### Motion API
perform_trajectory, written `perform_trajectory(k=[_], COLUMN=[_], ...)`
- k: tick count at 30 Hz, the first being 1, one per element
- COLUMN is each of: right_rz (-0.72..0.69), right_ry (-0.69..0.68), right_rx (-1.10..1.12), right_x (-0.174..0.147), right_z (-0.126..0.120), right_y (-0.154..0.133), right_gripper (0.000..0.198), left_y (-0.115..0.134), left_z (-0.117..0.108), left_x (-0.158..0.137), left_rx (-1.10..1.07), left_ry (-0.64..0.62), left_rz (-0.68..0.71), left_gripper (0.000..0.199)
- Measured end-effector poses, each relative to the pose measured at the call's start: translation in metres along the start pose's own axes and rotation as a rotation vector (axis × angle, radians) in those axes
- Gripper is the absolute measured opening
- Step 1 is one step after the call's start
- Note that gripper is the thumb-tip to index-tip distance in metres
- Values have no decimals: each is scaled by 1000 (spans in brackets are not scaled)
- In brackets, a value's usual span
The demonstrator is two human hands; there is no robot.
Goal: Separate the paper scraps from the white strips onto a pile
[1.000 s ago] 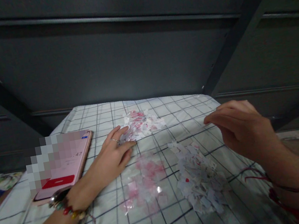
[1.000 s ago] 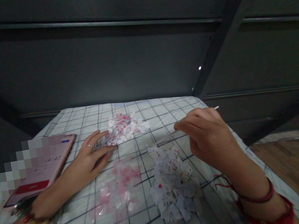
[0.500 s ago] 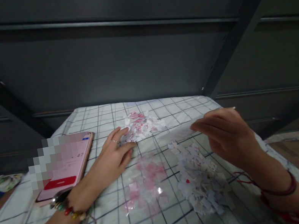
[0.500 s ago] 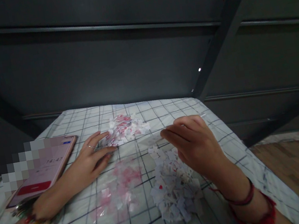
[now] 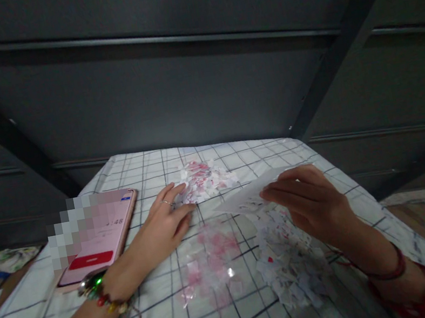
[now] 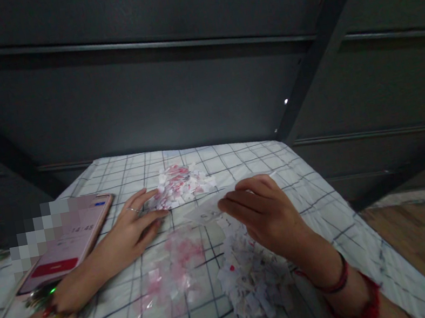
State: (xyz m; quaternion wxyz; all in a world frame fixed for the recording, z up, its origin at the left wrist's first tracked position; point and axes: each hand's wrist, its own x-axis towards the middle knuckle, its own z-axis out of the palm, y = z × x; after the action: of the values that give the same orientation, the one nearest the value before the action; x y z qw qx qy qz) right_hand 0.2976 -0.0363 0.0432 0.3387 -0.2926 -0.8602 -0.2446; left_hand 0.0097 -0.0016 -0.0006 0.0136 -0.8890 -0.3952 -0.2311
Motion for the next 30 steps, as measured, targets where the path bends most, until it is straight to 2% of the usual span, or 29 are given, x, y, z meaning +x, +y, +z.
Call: perform_trajectory(k=[8,12,17,24,30], right_rz=[-36,-41,-7,-42,24], right_ry=[9,-21,20,15,39], right_rx=[-98,-44,63,55,-47], right_x=[7,9,7,12,6], right_z=[15,14,12,12,14], right_y=[-7,-9,-10,-15,-7], right_gripper=[34,32,36,33,37], left_y=[-2,-3,-3,-3,-5], left_z=[1,1,0,0,0], left_x=[-1,-2,-2,-2,-3], left_rx=[29,21,17,37,48], left_ry=[-28,-32,-34,-22,-4], left_rz=[-4,-8,-29,-34,-50], left_gripper=[30,30,30,31,31])
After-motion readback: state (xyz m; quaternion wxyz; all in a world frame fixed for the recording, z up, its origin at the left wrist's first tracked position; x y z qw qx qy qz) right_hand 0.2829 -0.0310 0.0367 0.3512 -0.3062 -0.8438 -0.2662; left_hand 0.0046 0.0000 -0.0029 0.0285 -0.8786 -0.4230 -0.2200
